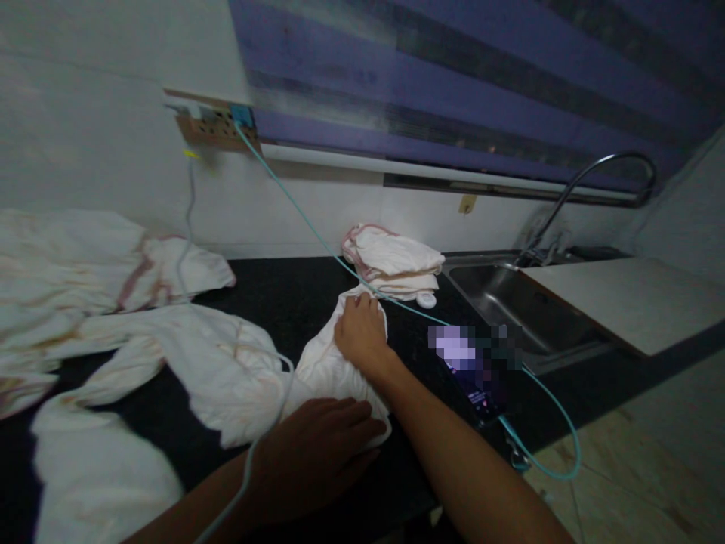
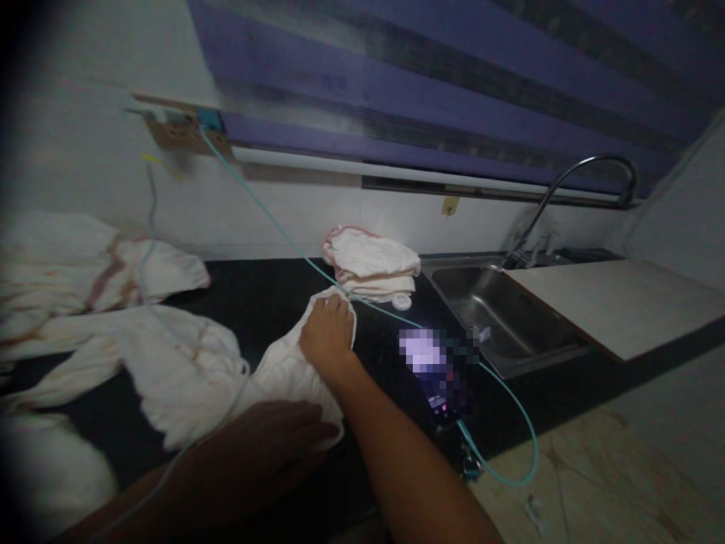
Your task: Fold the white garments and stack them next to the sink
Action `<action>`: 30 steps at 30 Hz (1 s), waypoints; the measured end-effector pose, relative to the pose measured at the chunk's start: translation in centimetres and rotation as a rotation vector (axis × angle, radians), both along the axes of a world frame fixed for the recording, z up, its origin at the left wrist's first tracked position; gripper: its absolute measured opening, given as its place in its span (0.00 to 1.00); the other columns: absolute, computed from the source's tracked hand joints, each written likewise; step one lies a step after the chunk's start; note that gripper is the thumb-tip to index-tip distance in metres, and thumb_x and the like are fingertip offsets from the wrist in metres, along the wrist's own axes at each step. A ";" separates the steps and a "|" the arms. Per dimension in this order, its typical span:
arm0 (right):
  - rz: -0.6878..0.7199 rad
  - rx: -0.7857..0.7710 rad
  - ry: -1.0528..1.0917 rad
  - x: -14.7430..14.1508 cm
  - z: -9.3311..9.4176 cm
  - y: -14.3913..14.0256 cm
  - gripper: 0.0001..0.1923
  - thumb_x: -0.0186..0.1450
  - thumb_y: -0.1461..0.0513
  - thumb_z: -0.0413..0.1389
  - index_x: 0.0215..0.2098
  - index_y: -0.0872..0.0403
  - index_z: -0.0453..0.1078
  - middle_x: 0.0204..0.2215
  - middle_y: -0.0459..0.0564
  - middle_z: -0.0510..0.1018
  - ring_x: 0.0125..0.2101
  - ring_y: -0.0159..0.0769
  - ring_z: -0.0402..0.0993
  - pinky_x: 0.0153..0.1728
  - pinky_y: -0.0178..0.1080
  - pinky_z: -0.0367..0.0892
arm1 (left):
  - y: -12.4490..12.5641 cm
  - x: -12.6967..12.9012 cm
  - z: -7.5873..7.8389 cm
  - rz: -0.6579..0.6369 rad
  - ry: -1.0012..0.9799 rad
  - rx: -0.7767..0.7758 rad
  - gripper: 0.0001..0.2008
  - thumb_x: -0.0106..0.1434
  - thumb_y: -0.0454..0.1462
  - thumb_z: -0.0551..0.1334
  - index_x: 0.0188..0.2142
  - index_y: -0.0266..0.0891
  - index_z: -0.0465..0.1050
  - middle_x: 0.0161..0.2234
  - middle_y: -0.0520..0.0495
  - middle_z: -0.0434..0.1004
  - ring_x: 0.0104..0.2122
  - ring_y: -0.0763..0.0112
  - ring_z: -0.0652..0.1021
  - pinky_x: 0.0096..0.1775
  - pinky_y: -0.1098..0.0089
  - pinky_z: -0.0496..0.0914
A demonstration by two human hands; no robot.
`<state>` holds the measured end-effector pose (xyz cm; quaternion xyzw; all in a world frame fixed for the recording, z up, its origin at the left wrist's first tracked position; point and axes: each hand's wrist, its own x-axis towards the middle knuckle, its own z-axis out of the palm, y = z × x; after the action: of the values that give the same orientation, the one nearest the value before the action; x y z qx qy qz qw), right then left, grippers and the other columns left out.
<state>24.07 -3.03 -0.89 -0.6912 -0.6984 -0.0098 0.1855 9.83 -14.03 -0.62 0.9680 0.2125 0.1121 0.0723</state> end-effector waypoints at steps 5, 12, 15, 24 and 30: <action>0.021 -0.017 -0.017 0.2 0.0 0.0 0.21 0.72 0.59 0.52 0.58 0.62 0.70 0.57 0.66 0.71 0.56 0.53 0.67 0.56 0.51 0.67 | 0.2 0.4 0.1 0.002 0.095 -0.048 0.12 0.71 0.34 0.58 0.51 0.51 0.73 0.42 0.55 0.79 0.40 0.67 0.80 0.41 0.66 0.69; 0.033 -0.040 -0.022 0.3 0.3 0.0 0.20 0.73 0.58 0.52 0.57 0.60 0.72 0.56 0.65 0.72 0.57 0.52 0.67 0.56 0.50 0.66 | 0.6 1.0 -0.4 -0.007 0.043 -0.099 0.09 0.71 0.35 0.58 0.48 0.48 0.74 0.42 0.54 0.80 0.40 0.67 0.80 0.40 0.66 0.67; 0.036 -0.046 -0.017 0.3 0.4 -0.1 0.20 0.73 0.58 0.52 0.57 0.60 0.72 0.56 0.65 0.73 0.57 0.52 0.67 0.56 0.50 0.66 | 1.0 1.2 -0.7 -0.019 0.045 -0.118 0.06 0.72 0.36 0.57 0.45 0.47 0.72 0.41 0.55 0.80 0.39 0.68 0.80 0.39 0.66 0.65; 0.006 -0.021 0.063 0.3 0.3 -0.2 0.19 0.72 0.58 0.53 0.57 0.60 0.71 0.58 0.65 0.69 0.57 0.52 0.65 0.59 0.49 0.64 | 0.8 1.5 -0.8 -0.004 0.041 -0.090 0.06 0.74 0.39 0.56 0.46 0.46 0.72 0.42 0.54 0.81 0.39 0.68 0.81 0.39 0.64 0.65; -0.043 0.018 0.070 0.2 0.1 -0.5 0.22 0.72 0.58 0.54 0.61 0.60 0.68 0.59 0.66 0.69 0.58 0.53 0.65 0.58 0.50 0.64 | 0.6 1.2 -0.6 -0.062 -0.010 0.003 0.09 0.74 0.37 0.55 0.36 0.43 0.70 0.34 0.53 0.79 0.31 0.70 0.77 0.32 0.64 0.61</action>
<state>24.31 -3.54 -0.84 -0.7043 -0.6762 0.0040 0.2160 11.04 -13.44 -1.23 0.9736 0.1820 0.1151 0.0754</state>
